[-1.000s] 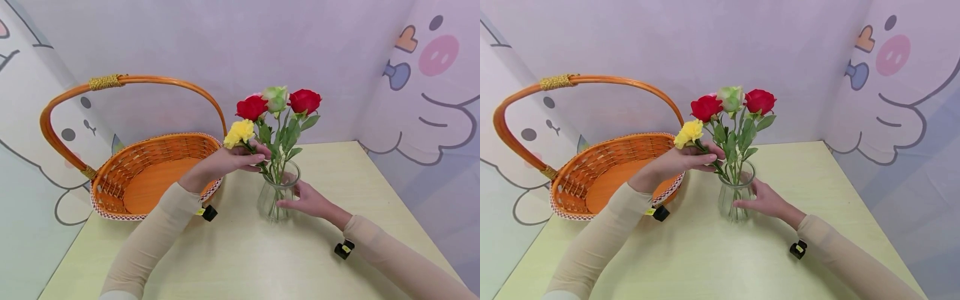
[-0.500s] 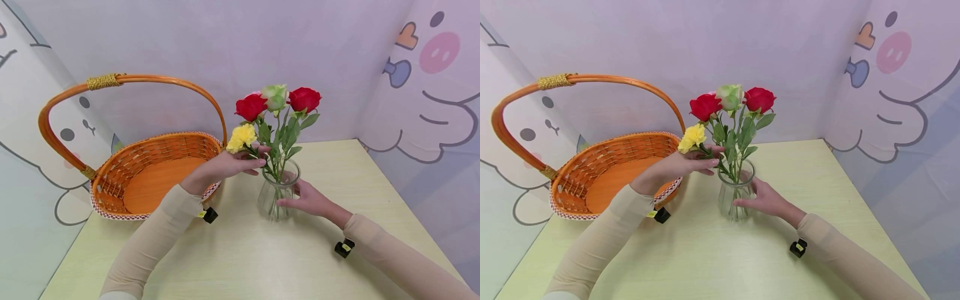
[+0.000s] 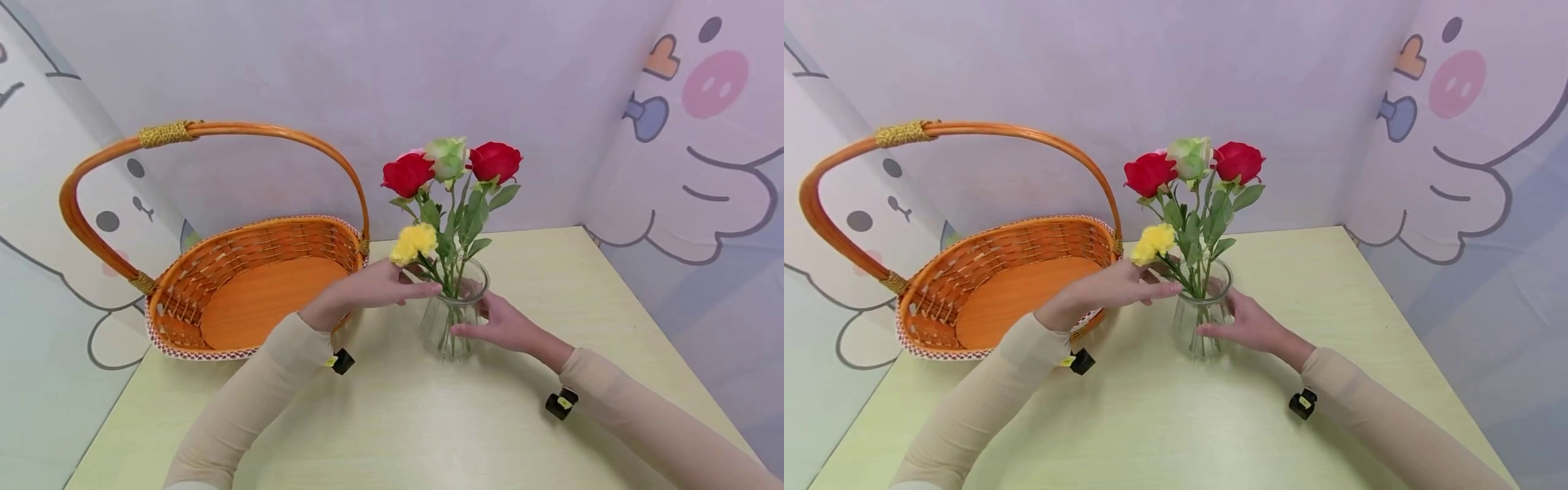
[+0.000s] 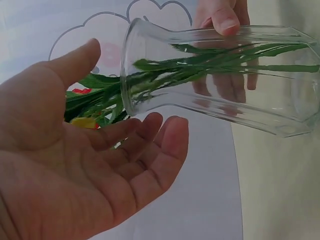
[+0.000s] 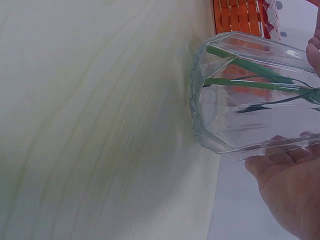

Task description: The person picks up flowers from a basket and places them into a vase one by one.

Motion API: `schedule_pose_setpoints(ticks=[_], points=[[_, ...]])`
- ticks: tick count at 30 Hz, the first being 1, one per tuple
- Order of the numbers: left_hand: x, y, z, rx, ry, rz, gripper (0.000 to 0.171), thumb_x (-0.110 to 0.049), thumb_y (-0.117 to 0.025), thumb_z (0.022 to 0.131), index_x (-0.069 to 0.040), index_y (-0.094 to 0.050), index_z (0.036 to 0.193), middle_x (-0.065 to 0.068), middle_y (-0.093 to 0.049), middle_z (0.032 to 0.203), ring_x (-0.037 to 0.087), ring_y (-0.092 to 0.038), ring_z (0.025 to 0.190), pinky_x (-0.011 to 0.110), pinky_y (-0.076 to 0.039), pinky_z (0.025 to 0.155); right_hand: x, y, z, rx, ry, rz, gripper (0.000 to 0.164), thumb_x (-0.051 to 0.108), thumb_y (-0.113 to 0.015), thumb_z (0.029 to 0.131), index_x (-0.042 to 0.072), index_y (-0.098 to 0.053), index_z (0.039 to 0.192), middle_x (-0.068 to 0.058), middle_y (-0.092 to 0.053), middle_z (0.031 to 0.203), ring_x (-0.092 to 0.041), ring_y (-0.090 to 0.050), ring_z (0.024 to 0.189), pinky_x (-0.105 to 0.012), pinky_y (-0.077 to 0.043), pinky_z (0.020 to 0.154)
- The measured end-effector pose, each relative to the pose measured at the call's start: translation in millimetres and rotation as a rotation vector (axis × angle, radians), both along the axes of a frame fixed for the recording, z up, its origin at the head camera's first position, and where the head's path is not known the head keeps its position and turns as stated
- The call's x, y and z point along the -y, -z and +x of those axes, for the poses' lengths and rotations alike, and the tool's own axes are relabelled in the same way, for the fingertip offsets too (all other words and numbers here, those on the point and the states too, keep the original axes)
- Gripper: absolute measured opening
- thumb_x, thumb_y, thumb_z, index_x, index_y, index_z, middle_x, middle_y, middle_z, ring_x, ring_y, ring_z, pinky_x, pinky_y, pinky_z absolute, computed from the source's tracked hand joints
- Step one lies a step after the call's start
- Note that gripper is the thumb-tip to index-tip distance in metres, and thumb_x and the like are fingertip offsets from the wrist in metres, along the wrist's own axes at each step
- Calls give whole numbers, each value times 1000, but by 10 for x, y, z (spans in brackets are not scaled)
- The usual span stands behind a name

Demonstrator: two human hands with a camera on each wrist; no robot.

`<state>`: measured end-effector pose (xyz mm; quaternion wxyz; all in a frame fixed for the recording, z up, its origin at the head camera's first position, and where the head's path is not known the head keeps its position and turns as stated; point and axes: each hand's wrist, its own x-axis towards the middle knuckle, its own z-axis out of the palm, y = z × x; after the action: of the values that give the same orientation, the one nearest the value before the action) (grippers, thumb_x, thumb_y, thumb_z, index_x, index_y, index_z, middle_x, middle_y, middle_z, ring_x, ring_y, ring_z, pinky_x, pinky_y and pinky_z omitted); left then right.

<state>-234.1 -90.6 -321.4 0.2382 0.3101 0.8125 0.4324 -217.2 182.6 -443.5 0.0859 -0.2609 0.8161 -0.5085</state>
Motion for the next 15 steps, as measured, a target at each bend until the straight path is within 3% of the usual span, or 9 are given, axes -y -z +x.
schedule_pose_setpoints(ticks=[6, 11, 15], points=[[45, 131, 6, 29, 25, -34, 59, -36, -72, 96, -15, -44, 144, 5, -59, 120, 24, -61, 103, 37, -60, 77, 18, 0, -9, 2, 0, -2, 91, 31, -83, 87, 15, -30, 159, -8, -48, 152, -31, -47, 138, -58, -39, 112], [105, 203, 15, 38, -2, -61, 59, -38, -70, 98, -14, -45, 146, 6, -59, 127, 22, -60, 110, 38, -60, 81, 36, 5, -38, -3, -4, -3, 91, 32, -84, 86, 16, -30, 159, -8, -48, 152, -32, -46, 139, -58, -38, 112], [182, 197, 60, -22, -18, -99, 58, -37, -66, 100, -12, -45, 147, 7, -57, 133, 24, -59, 116, 40, -59, 88, 31, -22, -63, -7, -20, 20, 92, 33, -84, 87, 14, -30, 159, -9, -46, 153, -32, -45, 140, -57, -37, 113]])
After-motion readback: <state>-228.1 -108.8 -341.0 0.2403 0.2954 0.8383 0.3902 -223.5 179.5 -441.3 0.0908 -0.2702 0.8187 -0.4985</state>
